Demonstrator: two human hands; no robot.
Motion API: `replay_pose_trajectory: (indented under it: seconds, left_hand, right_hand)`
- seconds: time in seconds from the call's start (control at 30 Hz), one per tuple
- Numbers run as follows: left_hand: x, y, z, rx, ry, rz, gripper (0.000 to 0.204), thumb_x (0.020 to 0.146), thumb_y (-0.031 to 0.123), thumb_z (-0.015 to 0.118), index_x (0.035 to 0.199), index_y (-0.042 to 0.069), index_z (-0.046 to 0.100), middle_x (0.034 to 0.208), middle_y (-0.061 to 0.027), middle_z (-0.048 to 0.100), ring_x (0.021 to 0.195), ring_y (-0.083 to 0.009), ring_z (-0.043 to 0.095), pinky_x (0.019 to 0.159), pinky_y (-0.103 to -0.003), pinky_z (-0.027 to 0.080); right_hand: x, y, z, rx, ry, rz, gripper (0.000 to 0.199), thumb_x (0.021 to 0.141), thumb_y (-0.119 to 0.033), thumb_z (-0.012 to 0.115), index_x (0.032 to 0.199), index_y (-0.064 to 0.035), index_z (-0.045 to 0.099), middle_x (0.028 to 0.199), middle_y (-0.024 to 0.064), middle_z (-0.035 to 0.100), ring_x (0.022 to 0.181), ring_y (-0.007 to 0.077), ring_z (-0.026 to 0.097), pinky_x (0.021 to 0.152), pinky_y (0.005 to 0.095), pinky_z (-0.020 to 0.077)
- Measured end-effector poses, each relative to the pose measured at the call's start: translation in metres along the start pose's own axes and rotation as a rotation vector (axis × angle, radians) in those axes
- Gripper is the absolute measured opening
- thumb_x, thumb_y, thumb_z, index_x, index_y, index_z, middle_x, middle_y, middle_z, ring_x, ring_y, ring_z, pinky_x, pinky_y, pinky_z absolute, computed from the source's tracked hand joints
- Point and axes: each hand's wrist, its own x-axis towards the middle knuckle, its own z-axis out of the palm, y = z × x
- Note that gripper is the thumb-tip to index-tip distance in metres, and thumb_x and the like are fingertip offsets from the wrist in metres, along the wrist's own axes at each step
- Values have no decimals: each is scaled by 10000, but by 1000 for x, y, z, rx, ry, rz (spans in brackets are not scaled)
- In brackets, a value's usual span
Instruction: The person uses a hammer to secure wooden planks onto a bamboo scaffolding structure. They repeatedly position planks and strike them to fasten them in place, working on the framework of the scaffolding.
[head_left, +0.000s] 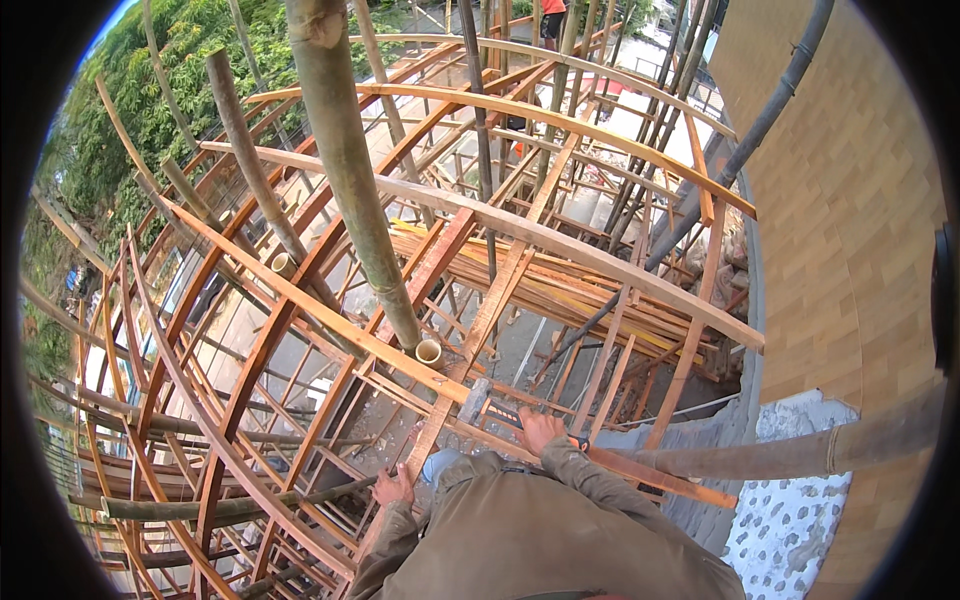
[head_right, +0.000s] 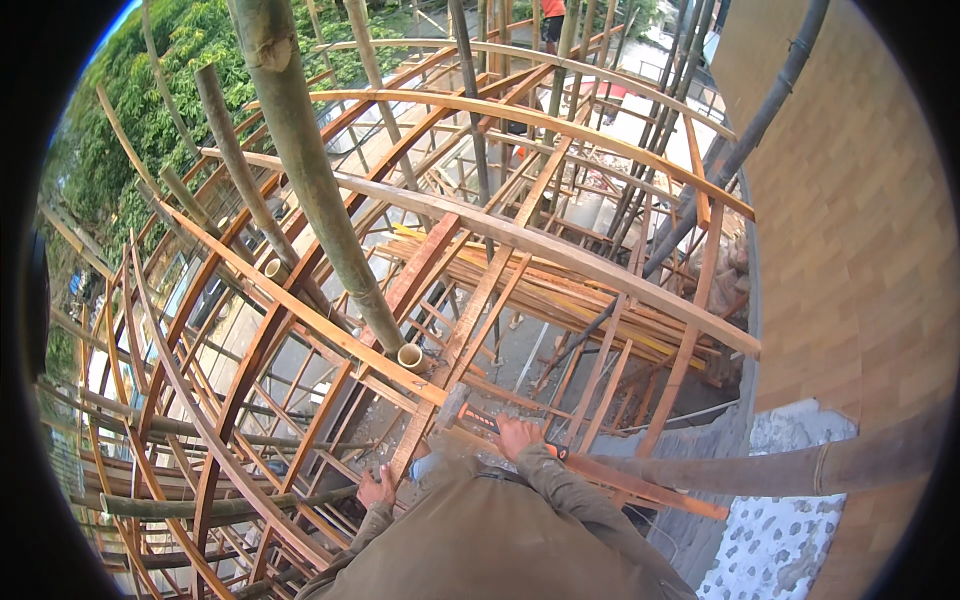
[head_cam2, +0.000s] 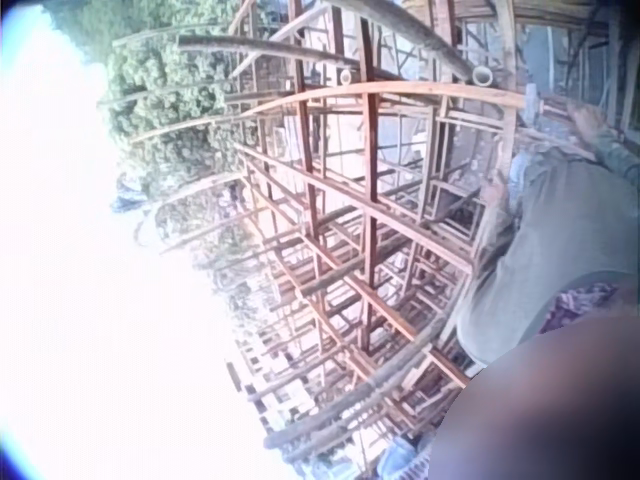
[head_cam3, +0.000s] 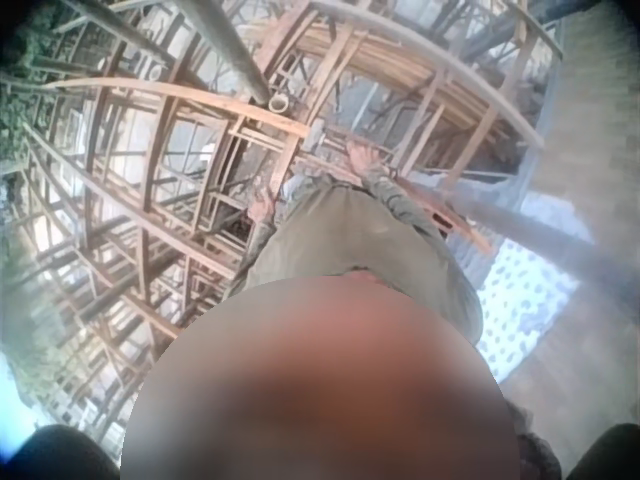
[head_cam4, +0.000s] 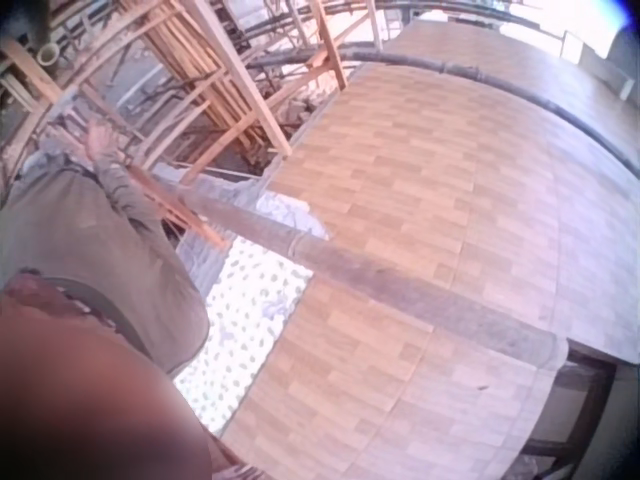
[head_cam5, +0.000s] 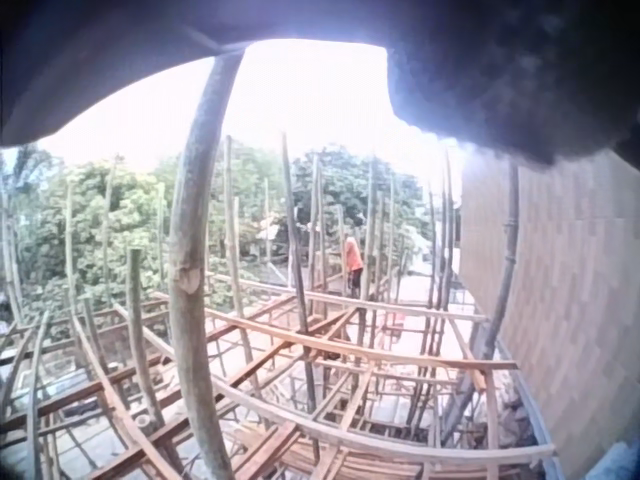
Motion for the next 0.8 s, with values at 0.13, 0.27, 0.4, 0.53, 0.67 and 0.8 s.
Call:
replay_pose_trajectory:
  seconds: [0.13, 0.27, 0.4, 0.53, 0.67, 0.8]
  left_hand:
    - [1, -11, 1, 90, 133, -155, 690, 936, 659, 507, 1215, 41, 631, 1107, -222, 709, 1106, -399, 646, 1034, -569, 391]
    - [9, -2, 2, 96, 45, -233, 756, 959, 703, 406, 1303, 65, 620, 1121, -216, 725, 1104, -402, 670, 1023, -534, 415]
    - [10, 4, -1, 74, 74, -313, 762, 937, 709, 438, 1280, 62, 648, 1084, -234, 732, 1054, -417, 690, 961, -528, 480]
    - [7, 9, -4, 67, 95, -346, 705, 927, 675, 483, 1213, 63, 683, 1080, -236, 730, 1033, -416, 694, 931, -514, 503]
    - [6, 17, -12, 28, 78, -363, 668, 920, 656, 511, 1138, 57, 713, 1062, -231, 732, 1023, -408, 697, 903, -503, 517]
    - [5, 29, -24, 14, 41, -363, 665, 924, 661, 501, 1074, 56, 734, 1008, -200, 747, 1002, -394, 706, 881, -513, 521]
  right_hand:
    - [0, -2, -2, 1, -51, 29, 468, 885, -383, 733, 1156, -48, 552, 1048, 225, 721, 975, 437, 704, 837, 548, 540]
    - [3, 1, 0, 13, -37, 0, 475, 886, -381, 731, 1163, -46, 541, 1027, 228, 724, 970, 441, 704, 826, 555, 539]
    - [5, 4, 8, -16, -10, -2, 473, 888, -370, 729, 1162, -46, 520, 1017, 234, 723, 947, 449, 703, 809, 568, 536]
    - [5, 5, 11, -30, -1, -10, 457, 885, -360, 728, 1141, -46, 516, 1010, 236, 720, 936, 453, 700, 806, 563, 538]
    - [7, 3, 6, -34, -66, 20, 511, 880, -384, 717, 1203, -35, 529, 1036, 237, 721, 997, 437, 698, 849, 562, 538]
    - [8, 0, 2, -14, -48, 14, 490, 884, -373, 721, 1177, -36, 519, 1025, 230, 721, 967, 445, 703, 812, 558, 547]
